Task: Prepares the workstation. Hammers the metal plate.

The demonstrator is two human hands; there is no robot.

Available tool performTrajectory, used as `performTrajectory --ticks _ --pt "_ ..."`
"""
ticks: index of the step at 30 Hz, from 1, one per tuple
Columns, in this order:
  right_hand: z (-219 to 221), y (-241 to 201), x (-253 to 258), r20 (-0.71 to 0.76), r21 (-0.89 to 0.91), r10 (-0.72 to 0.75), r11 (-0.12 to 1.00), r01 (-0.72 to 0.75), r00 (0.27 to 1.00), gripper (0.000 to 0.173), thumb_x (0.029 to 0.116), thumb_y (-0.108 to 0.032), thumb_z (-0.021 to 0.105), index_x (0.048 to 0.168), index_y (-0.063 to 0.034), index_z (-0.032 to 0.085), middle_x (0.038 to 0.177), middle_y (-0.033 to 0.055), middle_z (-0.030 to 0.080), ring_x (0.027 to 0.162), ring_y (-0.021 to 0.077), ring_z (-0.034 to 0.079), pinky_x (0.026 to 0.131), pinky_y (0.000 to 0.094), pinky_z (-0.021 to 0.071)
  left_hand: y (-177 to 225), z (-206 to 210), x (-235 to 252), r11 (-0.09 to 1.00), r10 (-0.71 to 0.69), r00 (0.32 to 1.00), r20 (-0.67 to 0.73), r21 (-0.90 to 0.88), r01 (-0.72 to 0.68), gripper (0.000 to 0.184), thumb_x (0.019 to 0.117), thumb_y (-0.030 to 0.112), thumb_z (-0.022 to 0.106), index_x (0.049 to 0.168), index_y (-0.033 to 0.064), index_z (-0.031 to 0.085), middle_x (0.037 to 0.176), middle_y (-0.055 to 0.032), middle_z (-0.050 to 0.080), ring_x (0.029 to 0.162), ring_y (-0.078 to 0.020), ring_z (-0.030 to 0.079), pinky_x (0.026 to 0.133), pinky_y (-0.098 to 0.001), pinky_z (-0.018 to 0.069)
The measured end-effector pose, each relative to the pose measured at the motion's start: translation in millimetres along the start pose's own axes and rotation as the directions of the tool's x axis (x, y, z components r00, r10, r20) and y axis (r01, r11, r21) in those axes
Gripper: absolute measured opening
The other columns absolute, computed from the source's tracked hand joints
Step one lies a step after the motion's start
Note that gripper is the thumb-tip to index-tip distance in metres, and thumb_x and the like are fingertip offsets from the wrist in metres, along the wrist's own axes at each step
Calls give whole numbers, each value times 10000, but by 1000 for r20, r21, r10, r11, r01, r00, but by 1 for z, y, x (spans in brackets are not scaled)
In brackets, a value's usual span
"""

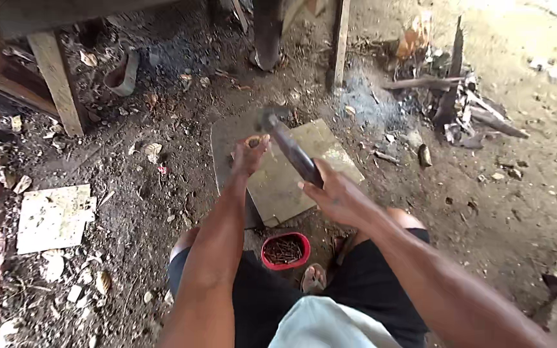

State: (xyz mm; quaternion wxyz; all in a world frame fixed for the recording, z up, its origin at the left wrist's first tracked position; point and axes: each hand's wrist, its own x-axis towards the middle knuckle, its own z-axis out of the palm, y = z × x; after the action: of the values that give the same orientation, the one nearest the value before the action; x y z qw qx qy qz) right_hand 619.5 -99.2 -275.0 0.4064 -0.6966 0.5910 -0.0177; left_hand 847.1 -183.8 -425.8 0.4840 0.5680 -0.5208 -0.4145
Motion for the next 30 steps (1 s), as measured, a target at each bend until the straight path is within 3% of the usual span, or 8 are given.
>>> performTrajectory --ticks 6,8,10,16,19,23,26,30 --pt "-5 -24 -24 -498 -5 -333 924 381 801 514 1029 -407 586 1435 -131 434 774 -21 653 580 103 656 512 346 609 -1 0 6 997 75 997 -2 -22 -75 369 1019 306 642 716 108 570 621 40 533 530 -59 489 523 -257 438" --pt "8 -1 -8 -237 -19 -194 981 195 952 484 1037 -401 586 1410 -127 443 766 50 632 607 198 640 574 443 576 -5 0 3 998 35 999 -16 -44 -36 291 999 259 661 766 93 611 641 35 563 544 -55 506 536 -260 454" --pt "13 19 8 65 -46 27 999 -24 997 483 1045 -429 567 1433 -173 435 866 114 649 680 266 670 655 511 588 -4 2 -4 997 -16 1000 -15 -77 15 80 937 88 677 908 14 690 722 -13 638 592 -66 556 576 -274 506" --pt "65 67 7 6 211 126 969 -124 992 568 1019 -450 567 1506 -188 436 870 87 677 648 216 686 639 458 619 -10 -1 6 997 34 998 55 -64 -31 290 1012 279 637 796 86 615 686 35 590 580 -55 535 569 -265 492" --pt "105 98 12 54 70 198 977 -202 979 545 1030 -444 536 1488 -159 464 925 125 694 781 295 701 732 537 585 -16 -4 9 980 37 999 26 -195 -31 342 1008 338 662 744 141 575 626 57 550 517 -61 492 508 -252 448" --pt "126 112 15 126 -109 271 960 -258 954 543 1041 -408 514 1486 -120 396 1043 175 699 975 371 706 834 583 562 -29 -30 1 888 -122 977 -175 -460 28 260 1041 349 588 886 143 626 625 69 562 521 -56 524 540 -252 503" --pt "116 111 19 151 -116 264 962 -248 953 529 1042 -401 515 1465 -105 396 1048 184 690 984 373 702 838 583 559 -42 -51 -3 787 -243 905 -349 -617 -27 357 1092 389 464 792 205 521 543 93 451 460 -64 467 519 -268 497" --pt "113 111 20 167 -125 261 962 -242 951 531 1045 -399 515 1461 -92 395 1048 185 686 982 372 701 840 576 560 -7 -26 2 948 -48 982 -182 -317 -12 285 1024 382 597 886 133 619 639 68 565 535 -71 538 564 -281 522"
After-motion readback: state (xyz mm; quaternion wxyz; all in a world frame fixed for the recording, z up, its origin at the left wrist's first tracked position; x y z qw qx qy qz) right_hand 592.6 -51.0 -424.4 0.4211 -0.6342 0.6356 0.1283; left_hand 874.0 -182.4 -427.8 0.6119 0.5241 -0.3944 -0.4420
